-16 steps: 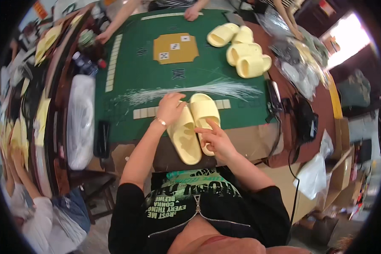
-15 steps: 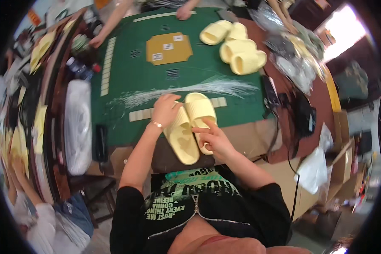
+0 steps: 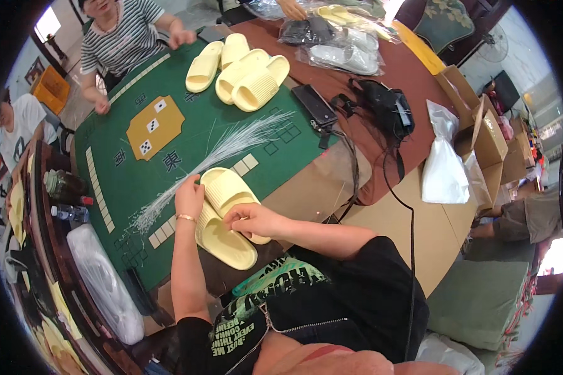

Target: The person connects pairs of slippers together by threading and fastening plastic ties through them by hand.

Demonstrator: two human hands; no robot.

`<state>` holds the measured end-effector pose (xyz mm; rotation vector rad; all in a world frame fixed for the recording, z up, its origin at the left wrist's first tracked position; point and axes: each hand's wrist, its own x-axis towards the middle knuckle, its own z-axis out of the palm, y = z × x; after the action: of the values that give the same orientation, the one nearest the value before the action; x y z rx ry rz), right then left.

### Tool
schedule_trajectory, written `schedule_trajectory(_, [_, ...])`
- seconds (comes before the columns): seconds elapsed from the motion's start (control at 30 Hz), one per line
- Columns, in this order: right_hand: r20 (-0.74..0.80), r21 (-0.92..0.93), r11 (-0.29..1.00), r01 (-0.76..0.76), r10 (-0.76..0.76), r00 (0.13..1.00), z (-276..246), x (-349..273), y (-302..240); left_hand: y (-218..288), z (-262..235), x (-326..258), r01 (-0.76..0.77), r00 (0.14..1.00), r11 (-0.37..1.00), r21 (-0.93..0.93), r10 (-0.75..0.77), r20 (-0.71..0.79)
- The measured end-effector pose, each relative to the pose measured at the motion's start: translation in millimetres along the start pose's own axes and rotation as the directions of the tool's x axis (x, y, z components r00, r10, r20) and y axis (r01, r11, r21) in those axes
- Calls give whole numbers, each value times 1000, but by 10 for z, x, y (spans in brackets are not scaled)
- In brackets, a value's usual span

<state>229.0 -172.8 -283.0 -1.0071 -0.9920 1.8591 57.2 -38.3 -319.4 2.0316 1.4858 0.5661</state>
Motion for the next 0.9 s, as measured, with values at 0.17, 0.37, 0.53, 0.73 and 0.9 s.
schedule_trajectory(0.17, [-88, -119, 990, 74, -85, 993, -198, 16, -73, -32, 95, 105, -8, 1000, 1000, -29, 8, -18])
schedule_trajectory(0.37, [-152, -40, 999, 35, -40, 988, -280, 78, -234, 52, 109, 199, 37, 998, 993, 110, -32, -47])
schedule_trajectory(0.53, [-168, -55, 998, 24, -33, 985, -221, 166, -342, 19, 40, 229, 100, 992, 974, 203, -113, 51])
schedule_trajectory(0.73, [-293, -256, 956, 146, -220, 930, -243, 386, -444, 27, -66, 60, 8, 994, 999, 42, -3, -110])
schedule_trajectory(0.9, [-245, -622, 759, 194, -424, 872, -311, 862, -425, 169, -193, -179, -186, 938, 982, 31, 187, -293])
